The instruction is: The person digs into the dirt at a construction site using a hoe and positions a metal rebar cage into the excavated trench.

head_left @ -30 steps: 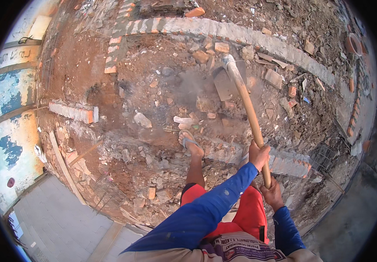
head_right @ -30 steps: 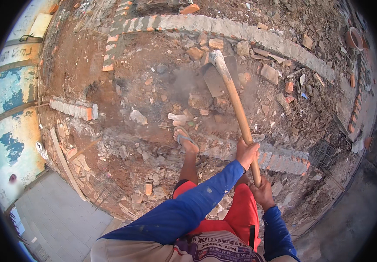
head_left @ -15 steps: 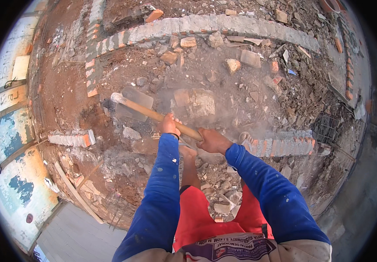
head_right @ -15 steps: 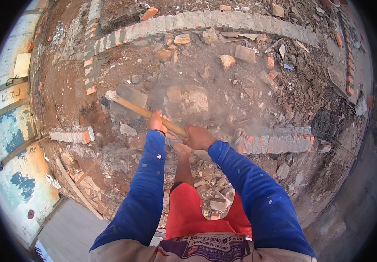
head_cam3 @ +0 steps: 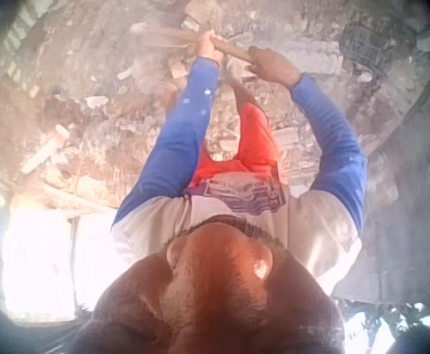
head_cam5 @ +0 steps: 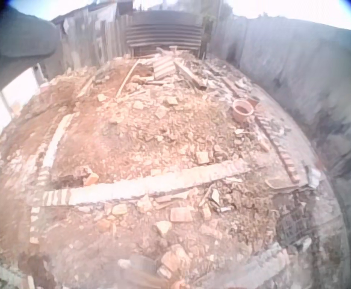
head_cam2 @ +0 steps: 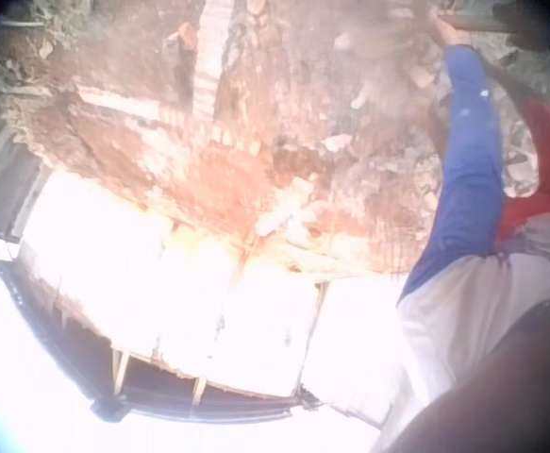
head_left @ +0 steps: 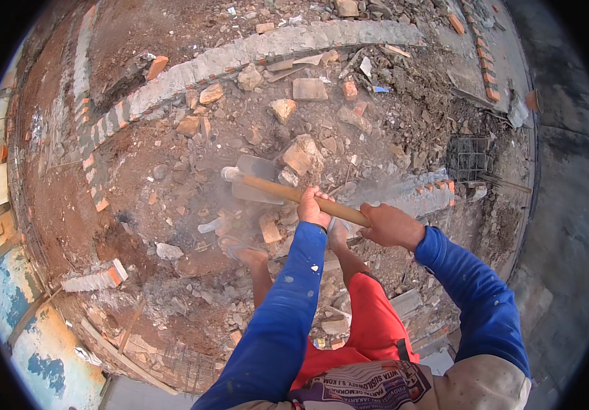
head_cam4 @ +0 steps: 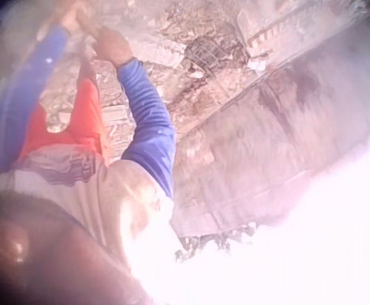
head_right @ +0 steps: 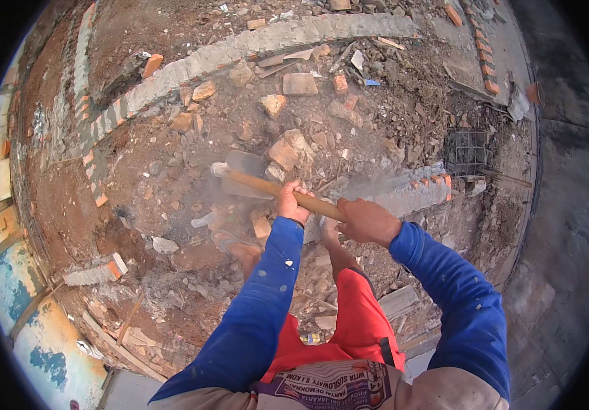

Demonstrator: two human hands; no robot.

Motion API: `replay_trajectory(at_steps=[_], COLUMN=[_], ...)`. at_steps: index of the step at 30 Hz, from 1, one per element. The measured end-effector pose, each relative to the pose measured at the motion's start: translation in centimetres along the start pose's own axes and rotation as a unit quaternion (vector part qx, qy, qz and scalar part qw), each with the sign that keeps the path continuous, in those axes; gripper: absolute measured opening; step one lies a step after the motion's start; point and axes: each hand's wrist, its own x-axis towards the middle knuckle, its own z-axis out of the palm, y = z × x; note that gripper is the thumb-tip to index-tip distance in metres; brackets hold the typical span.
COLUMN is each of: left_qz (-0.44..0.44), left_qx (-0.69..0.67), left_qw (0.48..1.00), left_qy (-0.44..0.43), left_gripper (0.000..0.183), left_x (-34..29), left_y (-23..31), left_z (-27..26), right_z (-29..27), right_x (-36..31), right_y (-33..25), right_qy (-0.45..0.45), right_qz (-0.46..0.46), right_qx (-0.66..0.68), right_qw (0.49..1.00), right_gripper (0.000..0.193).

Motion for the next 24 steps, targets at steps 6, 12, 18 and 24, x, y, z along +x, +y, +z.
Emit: replay_trajectory(at_steps=[6,12,18,24], left_qz=[-0.022,-0.083,-0.133,-0.116], left_qx=[0.076,0.12,0.177,0.215], left_qw=[0.997,0.988,0.974,0.966], left_qy=[-0.001,-0.048,-0.042,-0.084], left_gripper=[0.016,0.014,0.016,0.016], left_x=[-2.4,-2.1,1.0,2.1], left_y=[-8.5,-13.2,-17.5,-17.0], left_z=[7.8,9.9,10.2,7.6], right_z=[-1.9,0.2,4.0,7.9], right_x=[-7.5,-10.3,-9.6,-7.7], right_y=[5.3,9.5,13.4,12.9], right_qy=[0.054,0.151,0.166,0.14], right_qz=[0.085,0.094,0.166,0.184], right_qx=[0.088,0.059,0.059,0.153], right_qw=[0.991,0.982,0.97,0.961], right_gripper=[0.04,0.038,0.036,0.037])
